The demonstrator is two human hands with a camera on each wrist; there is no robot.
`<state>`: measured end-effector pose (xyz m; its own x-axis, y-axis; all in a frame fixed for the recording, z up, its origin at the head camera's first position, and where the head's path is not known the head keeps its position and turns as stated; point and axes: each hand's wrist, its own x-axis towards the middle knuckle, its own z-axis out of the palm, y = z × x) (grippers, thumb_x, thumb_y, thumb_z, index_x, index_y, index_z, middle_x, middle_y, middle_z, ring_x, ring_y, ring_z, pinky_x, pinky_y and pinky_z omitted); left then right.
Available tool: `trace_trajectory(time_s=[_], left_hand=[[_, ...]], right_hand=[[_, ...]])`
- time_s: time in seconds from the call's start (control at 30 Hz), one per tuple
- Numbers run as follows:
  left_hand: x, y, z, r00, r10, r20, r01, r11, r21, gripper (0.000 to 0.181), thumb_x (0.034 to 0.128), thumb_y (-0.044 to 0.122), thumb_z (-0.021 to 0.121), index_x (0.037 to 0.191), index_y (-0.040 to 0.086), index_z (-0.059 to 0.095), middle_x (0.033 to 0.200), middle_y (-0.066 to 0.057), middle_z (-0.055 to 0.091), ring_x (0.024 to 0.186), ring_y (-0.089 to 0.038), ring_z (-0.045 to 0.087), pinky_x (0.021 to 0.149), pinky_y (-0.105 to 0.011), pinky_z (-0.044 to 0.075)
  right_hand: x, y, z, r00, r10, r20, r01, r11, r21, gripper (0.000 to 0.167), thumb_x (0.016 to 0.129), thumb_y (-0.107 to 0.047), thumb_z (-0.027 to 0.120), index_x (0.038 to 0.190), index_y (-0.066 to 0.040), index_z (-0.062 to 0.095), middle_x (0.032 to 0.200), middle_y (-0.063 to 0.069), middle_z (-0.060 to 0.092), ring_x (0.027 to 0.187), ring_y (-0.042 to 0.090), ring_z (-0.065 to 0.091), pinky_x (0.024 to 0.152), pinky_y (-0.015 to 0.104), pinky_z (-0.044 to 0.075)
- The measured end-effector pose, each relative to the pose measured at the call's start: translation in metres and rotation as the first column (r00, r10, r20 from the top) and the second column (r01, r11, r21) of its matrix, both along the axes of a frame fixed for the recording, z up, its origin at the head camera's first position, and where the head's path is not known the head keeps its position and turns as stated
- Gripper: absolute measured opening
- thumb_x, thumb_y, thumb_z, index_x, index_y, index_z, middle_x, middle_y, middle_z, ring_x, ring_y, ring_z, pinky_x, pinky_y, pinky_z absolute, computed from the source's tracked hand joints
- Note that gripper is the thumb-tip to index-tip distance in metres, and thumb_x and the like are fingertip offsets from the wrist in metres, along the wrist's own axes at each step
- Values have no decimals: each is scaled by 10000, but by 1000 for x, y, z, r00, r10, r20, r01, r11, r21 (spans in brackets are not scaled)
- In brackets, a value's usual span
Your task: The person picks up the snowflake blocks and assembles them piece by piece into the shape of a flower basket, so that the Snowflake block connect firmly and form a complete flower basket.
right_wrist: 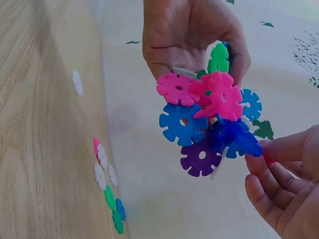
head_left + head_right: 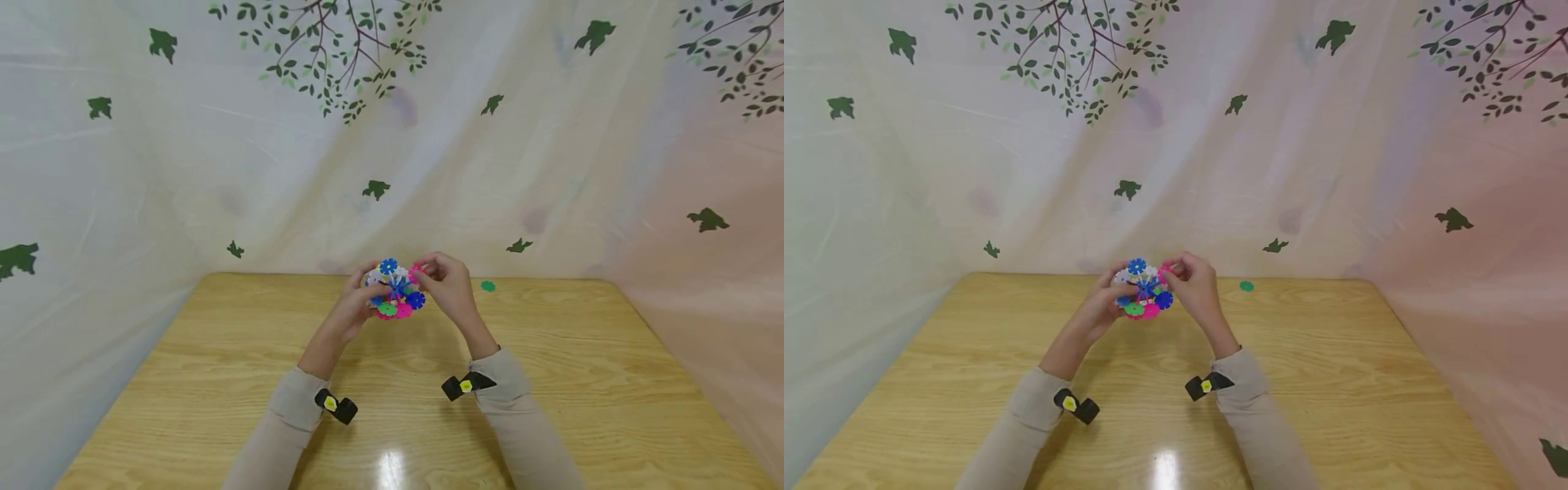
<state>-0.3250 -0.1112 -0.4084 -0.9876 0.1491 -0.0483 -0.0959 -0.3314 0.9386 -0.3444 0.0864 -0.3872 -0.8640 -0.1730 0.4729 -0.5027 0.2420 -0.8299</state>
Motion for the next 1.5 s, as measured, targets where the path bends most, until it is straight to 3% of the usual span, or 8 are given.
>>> trace_trajectory(time_s=[0.13, 0.33, 0.4, 0.57, 0.77, 1.07, 1.27, 1.5], left_hand=[[2, 2, 2, 999, 44, 17, -44, 999, 5, 633, 898, -18, 620, 1481, 155, 443, 1144, -52, 594, 875, -141, 665, 675, -276, 584], [8, 7, 4, 996, 88, 8, -88, 996, 17, 649, 889, -40, 622, 1484, 134, 432, 1173, -82, 604, 844, -130, 678, 648, -262, 583], [10, 9, 4, 995, 103, -2, -103, 994, 18, 649, 887, -42, 623, 1483, 129, 429, 1162, -88, 617, 824, -125, 684, 638, -260, 581], [13, 13, 3, 990, 143, -11, -143, 990, 17, 632, 885, -41, 632, 1463, 138, 450, 1097, -67, 642, 776, -121, 687, 627, -260, 572], [15, 15, 3, 986, 162, -24, -162, 986, 29, 634, 875, -44, 633, 1455, 151, 468, 1158, -104, 622, 814, -132, 685, 643, -260, 571], [17, 14, 3, 985, 169, -42, -168, 985, 41, 641, 886, -37, 620, 1471, 162, 451, 1223, -115, 593, 866, -124, 668, 662, -259, 575], [14, 5, 8, 987, 157, -45, -156, 988, 16, 672, 901, -23, 608, 1518, 156, 410, 1285, -130, 572, 882, -119, 666, 691, -257, 580], [12, -1, 12, 989, 133, -59, -132, 991, 18, 687, 904, -31, 600, 1533, 140, 385, 1278, -108, 556, 894, -116, 658, 700, -256, 576]], right_hand=[[1, -2, -2, 1000, -14, -19, 13, 1000, -25, 97, 913, -11, 737, 998, 33, 723, 801, 220, 705, 648, 207, 686, 626, 353, 610], [22, -12, 12, 998, -52, -43, 48, 994, -98, 92, 887, 59, 734, 922, 129, 686, 836, 307, 700, 682, 340, 662, 604, 157, 520], [30, -16, 18, 994, -97, -56, 91, 991, -100, 84, 872, 97, 727, 895, 155, 671, 824, 321, 692, 671, 311, 646, 602, 147, 495], [34, -22, 17, 981, -178, -80, 169, 979, -112, 89, 854, 100, 744, 858, 146, 668, 790, 303, 692, 644, 193, 617, 600, 134, 464], [30, -21, 12, 991, -115, -62, 98, 970, -224, 76, 849, 143, 722, 861, 187, 661, 833, 369, 676, 663, 273, 651, 586, 121, 488], [6, -19, -12, 997, -76, -11, 68, 938, -339, 108, 849, 65, 773, 891, 148, 719, 875, 355, 698, 653, 63, 665, 588, 138, 533], [6, -15, -9, 998, -52, 27, 58, 952, -300, 171, 878, -72, 796, 957, 76, 767, 938, 291, 736, 698, 52, 700, 663, 254, 606], [8, -6, -2, 999, 0, 40, 10, 970, -242, 164, 898, -76, 777, 972, 70, 764, 959, 291, 728, 696, 64, 679, 654, 224, 586]])
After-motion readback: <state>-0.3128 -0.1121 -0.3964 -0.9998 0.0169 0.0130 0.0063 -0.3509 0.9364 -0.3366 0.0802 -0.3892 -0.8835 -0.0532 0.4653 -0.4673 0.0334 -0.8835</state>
